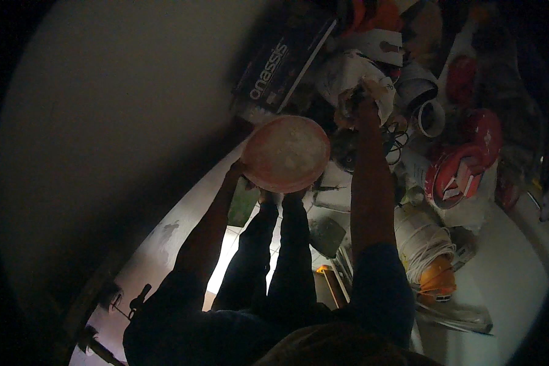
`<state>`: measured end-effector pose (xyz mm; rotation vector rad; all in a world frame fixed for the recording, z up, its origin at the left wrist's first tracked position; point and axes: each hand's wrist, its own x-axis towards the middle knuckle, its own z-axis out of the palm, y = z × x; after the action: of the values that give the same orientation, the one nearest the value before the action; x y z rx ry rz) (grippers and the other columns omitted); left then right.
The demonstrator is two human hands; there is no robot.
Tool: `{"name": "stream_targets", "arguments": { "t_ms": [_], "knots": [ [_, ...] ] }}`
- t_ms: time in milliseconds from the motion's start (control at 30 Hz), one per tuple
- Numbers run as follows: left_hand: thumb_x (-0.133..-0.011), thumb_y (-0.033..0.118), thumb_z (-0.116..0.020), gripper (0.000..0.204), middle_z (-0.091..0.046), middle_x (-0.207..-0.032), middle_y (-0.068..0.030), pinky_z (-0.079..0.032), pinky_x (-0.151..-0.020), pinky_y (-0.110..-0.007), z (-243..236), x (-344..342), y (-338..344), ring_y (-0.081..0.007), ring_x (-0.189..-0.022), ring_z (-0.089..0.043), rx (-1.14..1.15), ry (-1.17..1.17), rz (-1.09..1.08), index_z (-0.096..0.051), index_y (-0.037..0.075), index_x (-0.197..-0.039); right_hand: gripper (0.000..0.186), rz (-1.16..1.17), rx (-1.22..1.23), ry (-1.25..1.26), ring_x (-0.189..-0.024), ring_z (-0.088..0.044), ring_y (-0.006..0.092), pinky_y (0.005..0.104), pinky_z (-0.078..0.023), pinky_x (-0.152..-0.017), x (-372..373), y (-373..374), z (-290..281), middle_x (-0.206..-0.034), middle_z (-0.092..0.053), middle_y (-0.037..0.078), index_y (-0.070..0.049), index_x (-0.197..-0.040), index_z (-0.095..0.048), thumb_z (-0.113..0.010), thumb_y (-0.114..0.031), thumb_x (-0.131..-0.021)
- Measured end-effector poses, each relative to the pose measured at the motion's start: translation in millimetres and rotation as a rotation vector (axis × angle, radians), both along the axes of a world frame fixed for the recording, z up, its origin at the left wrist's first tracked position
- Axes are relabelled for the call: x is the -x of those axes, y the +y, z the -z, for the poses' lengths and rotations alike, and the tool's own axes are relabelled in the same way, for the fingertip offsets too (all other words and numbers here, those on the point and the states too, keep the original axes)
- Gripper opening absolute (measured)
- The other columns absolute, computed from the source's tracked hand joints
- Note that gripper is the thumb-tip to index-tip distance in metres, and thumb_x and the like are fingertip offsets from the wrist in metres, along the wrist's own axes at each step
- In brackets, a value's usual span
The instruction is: The person scoops a white powder from a bag into a red bowl, mixes it with a green trowel, and applies the mixture to a curved ceiling surface. The person moves from a storage area to a staircase and continues applying the material to the ceiling.
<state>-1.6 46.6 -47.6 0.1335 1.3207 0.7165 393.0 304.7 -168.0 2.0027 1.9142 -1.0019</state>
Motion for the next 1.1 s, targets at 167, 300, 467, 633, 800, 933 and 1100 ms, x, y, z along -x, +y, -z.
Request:
{"name": "stream_targets", "arguments": {
  "t_ms": [167, 300, 467, 633, 800, 933, 1100],
  "knots": [
    [-0.087, 0.038, -0.064, 0.044, -0.061, -0.067, -0.0141, -0.042, -0.038, -0.038, -1, 0, 3, -0.0252, -0.045, -0.057, 0.003, 0.002, 0.027, -0.059, -0.001, -0.107, 0.052, -0.142, -0.172, 0.040, -0.113, -0.065, 0.0286, 0.0399, -0.055, -0.090, -8, -18, 6, -0.127, -0.065, 0.010, -0.011, -0.138, -0.050, -0.065, -0.024, -0.090],
    [-0.087, 0.038, -0.064, 0.044, -0.061, -0.067, -0.0141, -0.042, -0.038, -0.038, -5, -5, -3, -0.0253, -0.045, -0.057, 0.005, 0.000, 0.023, -0.060, -0.001, -0.107, 0.051, 0.208, -0.299, 0.569, -0.114, -0.064, 0.0294, 0.0388, -0.054, -0.094, 25, -43, -52, -0.123, -0.066, 0.011, -0.012, -0.138, -0.054, -0.066, -0.025, -0.090],
    [-0.087, 0.038, -0.064, 0.045, -0.061, -0.067, -0.0142, -0.042, -0.038, -0.038, -5, -10, 1, -0.0254, -0.046, -0.057, 0.002, -0.022, 0.052, -0.060, -0.001, -0.107, 0.054, 0.379, -0.416, 0.651, -0.114, -0.063, 0.0342, 0.0420, -0.051, -0.096, 29, -69, -80, -0.120, -0.066, 0.015, -0.010, -0.140, -0.051, -0.066, -0.029, -0.091],
    [-0.087, 0.039, -0.064, 0.045, -0.061, -0.067, -0.0142, -0.042, -0.038, -0.038, -7, -17, -2, -0.0255, -0.046, -0.057, -0.005, -0.038, 0.059, -0.060, -0.002, -0.107, 0.033, 0.339, -0.331, 0.270, -0.106, -0.061, 0.0442, 0.0507, -0.050, -0.090, 26, -93, -98, -0.114, -0.063, 0.025, 0.002, -0.116, -0.061, -0.054, -0.025, -0.098],
    [-0.087, 0.039, -0.064, 0.046, -0.061, -0.067, -0.0143, -0.042, -0.038, -0.038, -3, -21, 1, -0.0256, -0.046, -0.057, -0.020, -0.063, 0.085, -0.060, -0.002, -0.107, 0.026, 0.215, -0.902, 0.376, -0.091, -0.064, 0.0356, 0.0452, -0.052, -0.079, 22, -114, -75, -0.100, -0.065, 0.016, -0.001, -0.106, -0.062, -0.053, -0.023, -0.098],
    [-0.086, 0.039, -0.064, 0.046, -0.061, -0.067, -0.0143, -0.043, -0.038, -0.038, 6, -24, 11, -0.0257, -0.046, -0.057, -0.036, -0.101, 0.109, -0.060, -0.002, -0.107, 0.023, 1.149, -0.088, 1.073, -0.081, -0.060, 0.0177, 0.0328, -0.051, -0.071, 17, -136, -87, -0.092, -0.061, 0.007, -0.003, -0.107, -0.063, -0.054, -0.022, -0.099],
    [-0.086, 0.040, -0.065, 0.047, -0.061, -0.067, -0.0144, -0.043, -0.038, -0.039, 26, -32, 8, -0.0259, -0.046, -0.057, -0.069, -0.148, 0.102, -0.060, -0.002, -0.107, 0.020, 1.345, -0.021, 1.347, -0.075, -0.055, 0.0107, 0.0268, -0.047, -0.064, 18, -147, -107, -0.087, -0.059, 0.002, -0.008, -0.105, -0.063, -0.054, -0.025, -0.101]
  ]
}}
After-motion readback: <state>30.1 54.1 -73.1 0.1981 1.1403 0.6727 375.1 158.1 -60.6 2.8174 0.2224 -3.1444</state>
